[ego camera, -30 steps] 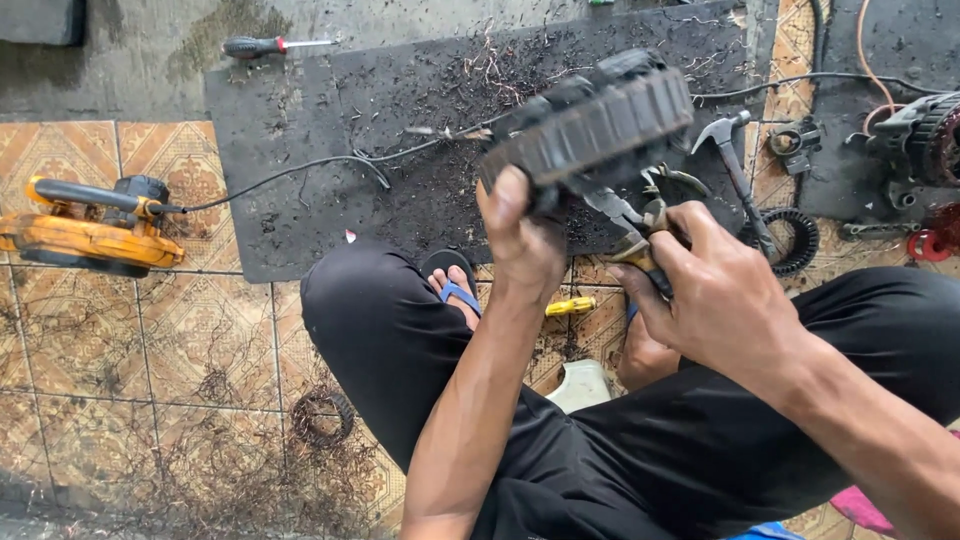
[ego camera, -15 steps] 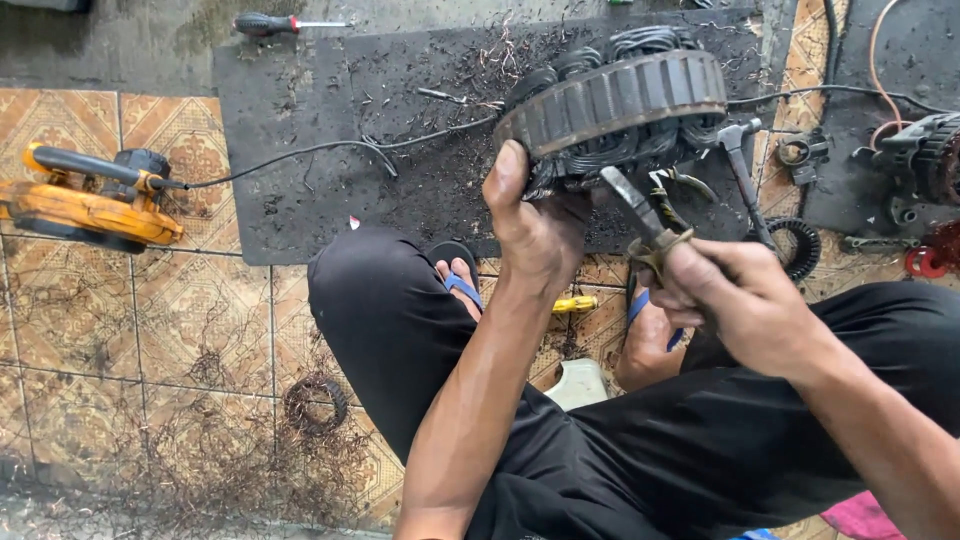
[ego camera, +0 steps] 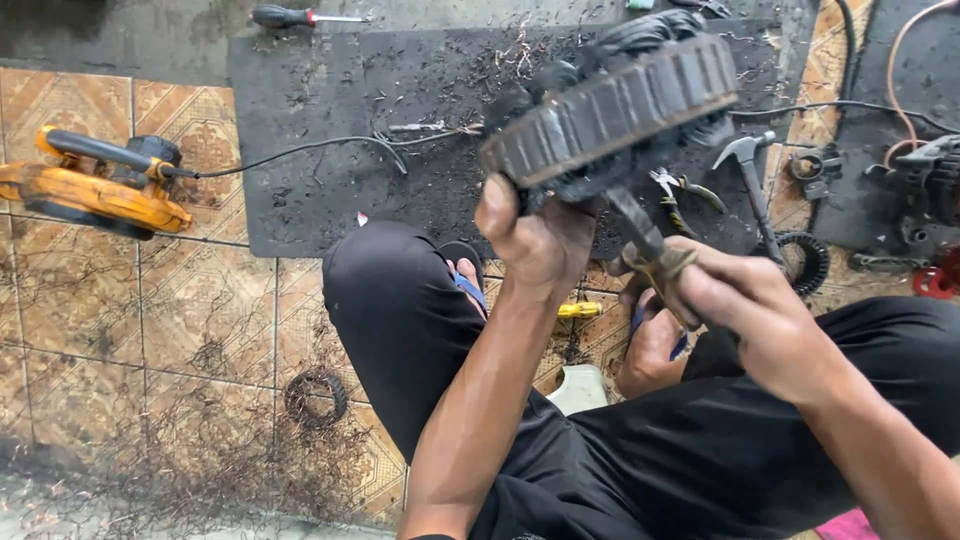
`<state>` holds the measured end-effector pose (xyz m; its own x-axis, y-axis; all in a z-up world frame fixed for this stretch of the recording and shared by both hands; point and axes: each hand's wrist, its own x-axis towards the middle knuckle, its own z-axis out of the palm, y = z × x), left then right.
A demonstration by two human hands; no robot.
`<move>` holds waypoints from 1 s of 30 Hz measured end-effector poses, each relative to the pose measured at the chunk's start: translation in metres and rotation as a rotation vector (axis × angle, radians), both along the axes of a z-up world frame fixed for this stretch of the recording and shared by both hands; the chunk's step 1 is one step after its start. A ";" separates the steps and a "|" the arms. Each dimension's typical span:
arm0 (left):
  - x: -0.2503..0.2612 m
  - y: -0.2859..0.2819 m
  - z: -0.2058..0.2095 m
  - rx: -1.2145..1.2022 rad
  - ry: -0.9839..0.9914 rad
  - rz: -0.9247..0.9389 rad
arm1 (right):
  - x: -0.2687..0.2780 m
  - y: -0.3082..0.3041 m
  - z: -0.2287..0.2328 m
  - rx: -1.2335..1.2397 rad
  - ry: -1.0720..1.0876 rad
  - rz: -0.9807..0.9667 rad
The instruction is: The person sits on the floor and uses pliers to pull and cut copper windings from a motor stator. They repeatedly rotate the stator to access different sections, removing the wire coil by hand and with the tool.
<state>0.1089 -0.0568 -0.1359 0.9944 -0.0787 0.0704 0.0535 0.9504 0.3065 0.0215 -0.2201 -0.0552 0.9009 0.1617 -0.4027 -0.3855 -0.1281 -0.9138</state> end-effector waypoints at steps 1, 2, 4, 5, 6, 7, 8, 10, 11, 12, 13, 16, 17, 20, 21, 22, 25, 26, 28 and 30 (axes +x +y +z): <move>-0.001 0.000 -0.001 0.021 -0.030 0.008 | 0.003 0.004 0.009 -0.113 -0.124 0.112; -0.003 -0.002 -0.008 0.022 -0.027 0.009 | 0.003 0.009 0.011 -0.111 -0.122 0.114; -0.007 -0.007 -0.021 0.046 -0.067 0.027 | 0.004 0.017 0.018 -0.476 -0.282 0.173; -0.004 -0.005 -0.002 0.047 -0.066 0.027 | 0.003 0.019 0.017 -0.475 -0.281 0.173; 0.000 -0.002 0.017 0.055 -0.092 -0.003 | 0.003 0.021 0.016 -0.531 -0.328 0.172; 0.004 0.000 0.036 0.063 -0.118 -0.033 | 0.003 0.023 0.015 -0.586 -0.375 0.171; 0.003 -0.002 0.035 0.063 -0.118 -0.034 | 0.003 0.024 0.013 -0.587 -0.375 0.170; 0.002 -0.005 0.034 0.042 -0.110 -0.001 | 0.004 0.026 0.010 -0.621 -0.462 0.183; 0.002 -0.006 0.033 0.041 -0.110 -0.004 | 0.004 0.028 0.009 -0.622 -0.461 0.181; 0.002 -0.007 0.032 0.053 -0.120 0.018 | 0.003 0.030 0.007 -0.640 -0.469 0.169; 0.002 -0.008 0.031 0.064 -0.131 0.039 | 0.003 0.033 0.005 -0.657 -0.476 0.156; 0.003 -0.010 0.023 0.101 -0.111 0.070 | 0.002 0.033 -0.003 -0.612 -0.448 0.139; -0.002 -0.015 0.010 0.100 -0.112 0.069 | 0.002 0.033 -0.002 -0.612 -0.449 0.137; -0.007 -0.025 -0.011 0.001 0.145 0.186 | 0.004 0.031 -0.004 -0.374 -0.302 0.126; -0.005 -0.023 -0.006 0.020 0.126 0.161 | 0.003 0.031 -0.010 -0.139 -0.204 0.067; -0.004 -0.021 -0.001 0.039 0.107 0.135 | 0.001 0.030 -0.016 0.094 -0.101 0.005; -0.006 -0.034 0.036 0.062 0.154 0.274 | -0.004 0.035 -0.035 0.420 -0.153 -0.160; -0.004 -0.033 0.037 0.059 0.152 0.276 | -0.002 0.035 -0.033 0.418 -0.155 -0.156; -0.001 -0.031 0.039 0.098 0.148 0.229 | 0.000 0.035 -0.030 0.593 -0.077 -0.209; -0.004 -0.027 0.045 0.124 0.160 0.217 | 0.002 0.035 -0.025 0.655 -0.059 -0.198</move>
